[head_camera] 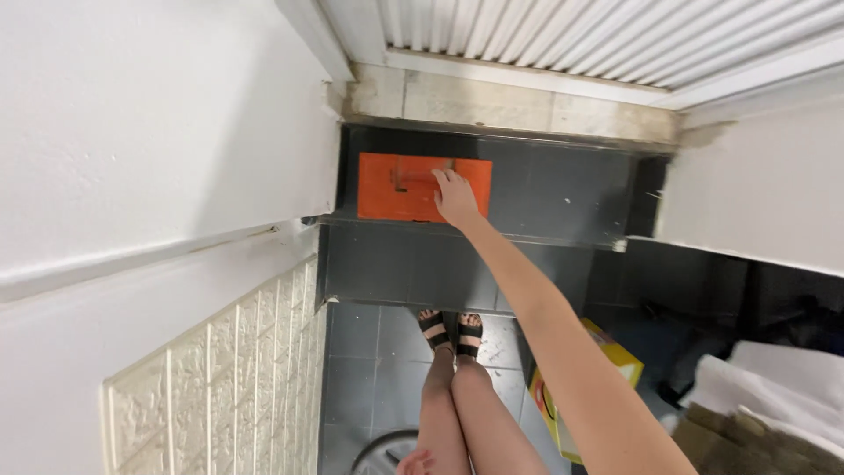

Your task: The person organizes items in a cluttered room by first closing a red toolbox and placing it on a shelf. They then pick up a purple box, close its flaps, and place it on the same shelf. Finally, they gather a pile of clothes from a table and place them on the shelf next to the boxes.

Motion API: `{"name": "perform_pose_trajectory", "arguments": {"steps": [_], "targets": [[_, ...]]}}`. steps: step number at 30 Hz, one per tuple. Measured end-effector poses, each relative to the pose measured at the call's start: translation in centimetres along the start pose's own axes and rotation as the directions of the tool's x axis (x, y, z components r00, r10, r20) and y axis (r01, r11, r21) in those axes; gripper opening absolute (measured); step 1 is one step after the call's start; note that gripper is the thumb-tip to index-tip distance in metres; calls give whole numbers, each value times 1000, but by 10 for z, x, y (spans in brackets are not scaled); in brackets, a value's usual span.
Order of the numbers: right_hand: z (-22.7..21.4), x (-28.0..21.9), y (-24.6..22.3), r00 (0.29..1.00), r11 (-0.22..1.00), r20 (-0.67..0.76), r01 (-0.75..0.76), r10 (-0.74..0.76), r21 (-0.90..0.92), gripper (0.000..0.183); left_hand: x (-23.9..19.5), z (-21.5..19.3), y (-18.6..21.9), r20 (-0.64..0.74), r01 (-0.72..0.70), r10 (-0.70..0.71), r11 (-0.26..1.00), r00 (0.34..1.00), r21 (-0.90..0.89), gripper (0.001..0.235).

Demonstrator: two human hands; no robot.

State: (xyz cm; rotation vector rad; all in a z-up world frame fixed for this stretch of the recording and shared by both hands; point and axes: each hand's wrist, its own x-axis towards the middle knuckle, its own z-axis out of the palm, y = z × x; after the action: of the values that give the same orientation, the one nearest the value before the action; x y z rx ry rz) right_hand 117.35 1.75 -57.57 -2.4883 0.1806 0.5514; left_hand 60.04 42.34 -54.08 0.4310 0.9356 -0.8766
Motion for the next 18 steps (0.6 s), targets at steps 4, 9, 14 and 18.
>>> {"name": "perform_pose_trajectory", "arguments": {"steps": [4, 9, 14, 18], "targets": [[-13, -92, -14, 985, 982, -139, -77, 102, 172, 49, -25, 77, 18, -272, 307, -246, 928, 930, 209, 47], [74, -237, 50, 928, 929, -305, -94, 212, 358, 34, -54, 186, 22, -228, -441, 726, 603, 649, 665, 30], [91, -404, 70, 819, 713, -35, -477, 573, 514, 34, -45, 234, 80, 104, -349, 580, 330, 808, 877, 20], [35, -514, 31, 673, 489, 91, -617, 734, 617, 70, -80, 319, 119, 135, -215, 465, 122, 875, 969, 21]]}}
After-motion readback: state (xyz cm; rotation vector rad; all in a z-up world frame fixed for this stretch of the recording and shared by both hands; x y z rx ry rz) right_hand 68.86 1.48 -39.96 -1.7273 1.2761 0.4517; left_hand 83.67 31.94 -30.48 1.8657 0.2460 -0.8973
